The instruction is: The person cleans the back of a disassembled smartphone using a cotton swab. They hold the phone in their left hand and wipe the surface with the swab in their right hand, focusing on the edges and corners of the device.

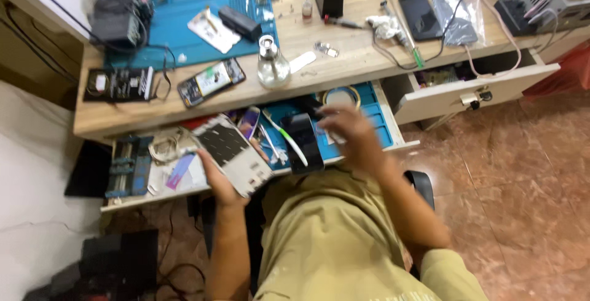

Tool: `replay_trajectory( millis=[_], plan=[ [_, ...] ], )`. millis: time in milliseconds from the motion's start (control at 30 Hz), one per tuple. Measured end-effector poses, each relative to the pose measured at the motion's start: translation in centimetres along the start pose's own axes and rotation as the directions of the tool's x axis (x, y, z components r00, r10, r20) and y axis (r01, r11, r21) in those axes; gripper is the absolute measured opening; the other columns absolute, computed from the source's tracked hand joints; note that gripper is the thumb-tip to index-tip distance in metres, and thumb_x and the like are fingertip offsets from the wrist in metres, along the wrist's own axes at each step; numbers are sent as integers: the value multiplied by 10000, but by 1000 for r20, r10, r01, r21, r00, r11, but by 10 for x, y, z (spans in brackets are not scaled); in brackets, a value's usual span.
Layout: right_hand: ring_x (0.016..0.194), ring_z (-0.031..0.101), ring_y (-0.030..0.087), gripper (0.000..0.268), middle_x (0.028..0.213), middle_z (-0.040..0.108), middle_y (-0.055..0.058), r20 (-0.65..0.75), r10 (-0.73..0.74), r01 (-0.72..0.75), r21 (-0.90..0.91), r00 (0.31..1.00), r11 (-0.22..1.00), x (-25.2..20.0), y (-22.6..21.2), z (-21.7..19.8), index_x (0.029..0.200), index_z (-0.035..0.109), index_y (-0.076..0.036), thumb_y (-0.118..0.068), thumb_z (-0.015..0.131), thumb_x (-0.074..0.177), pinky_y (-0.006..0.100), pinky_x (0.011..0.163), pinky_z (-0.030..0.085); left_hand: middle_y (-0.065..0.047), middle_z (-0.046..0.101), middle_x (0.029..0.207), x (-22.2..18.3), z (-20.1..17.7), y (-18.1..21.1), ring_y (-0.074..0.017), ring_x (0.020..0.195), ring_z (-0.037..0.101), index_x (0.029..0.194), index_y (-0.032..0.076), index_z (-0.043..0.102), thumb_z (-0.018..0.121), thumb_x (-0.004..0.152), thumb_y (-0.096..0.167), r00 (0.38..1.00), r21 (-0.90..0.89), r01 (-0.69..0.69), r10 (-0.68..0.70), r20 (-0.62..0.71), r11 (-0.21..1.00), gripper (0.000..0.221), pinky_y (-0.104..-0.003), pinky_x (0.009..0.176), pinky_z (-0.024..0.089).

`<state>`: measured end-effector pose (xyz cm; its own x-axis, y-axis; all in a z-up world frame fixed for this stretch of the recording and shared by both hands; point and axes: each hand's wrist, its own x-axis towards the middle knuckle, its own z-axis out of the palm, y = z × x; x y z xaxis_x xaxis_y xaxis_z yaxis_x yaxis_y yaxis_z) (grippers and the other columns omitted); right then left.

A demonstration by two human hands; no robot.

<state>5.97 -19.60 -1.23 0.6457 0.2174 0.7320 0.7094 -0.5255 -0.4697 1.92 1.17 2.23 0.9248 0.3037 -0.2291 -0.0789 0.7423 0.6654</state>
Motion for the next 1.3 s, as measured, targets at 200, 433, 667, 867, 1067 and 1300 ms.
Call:
replay_trajectory(
  millis=[200,433,667,867,1067,1300],
  plan=[
    [702,631,200,34,764,648,14,247,224,-174,-206,943,963,12,2,-16,816,698,-147,-169,674,826,296,637,494,-233,601,758,32,-41,32,-318,658,642,1168,-27,534,308,772,703,952,16,-74,66,299,997,860,-392,642,545],
    [713,642,284,108,750,657,34,537,224,-99,-251,813,963,20,-28,57,872,646,-141,-221,639,799,422,595,519,-232,586,769,30,-42,39,-320,710,633,1156,-55,513,285,777,705,953,14,-90,82,291,996,879,-401,681,520],
    [648,652,294,101,700,653,45,698,254,-28,-318,669,948,35,-41,82,883,647,-168,-183,634,784,424,549,524,-235,572,777,30,-49,58,-311,730,608,1142,-54,524,311,757,712,964,-40,-165,169,204,986,883,-401,716,501],
    [645,627,231,60,712,628,21,662,232,35,-364,713,931,36,-40,85,816,657,-168,-203,636,773,345,529,521,-225,579,796,25,-51,67,-302,733,610,1137,-27,538,296,764,699,956,-64,-220,228,184,973,852,-375,713,502],
    [648,578,190,111,736,570,26,632,122,165,-376,765,912,18,-21,117,779,662,-128,-210,691,710,299,525,511,-231,576,796,25,-43,57,-302,721,607,1130,-40,533,280,786,690,958,-65,-198,207,196,978,845,-383,688,507],
    [625,553,180,81,716,544,64,608,131,164,-404,783,900,8,-10,141,776,660,-48,-110,660,723,279,510,498,-231,573,789,24,-43,56,-301,728,603,1143,-40,519,293,772,713,961,-63,-139,150,230,988,869,-393,702,503]
  ],
)
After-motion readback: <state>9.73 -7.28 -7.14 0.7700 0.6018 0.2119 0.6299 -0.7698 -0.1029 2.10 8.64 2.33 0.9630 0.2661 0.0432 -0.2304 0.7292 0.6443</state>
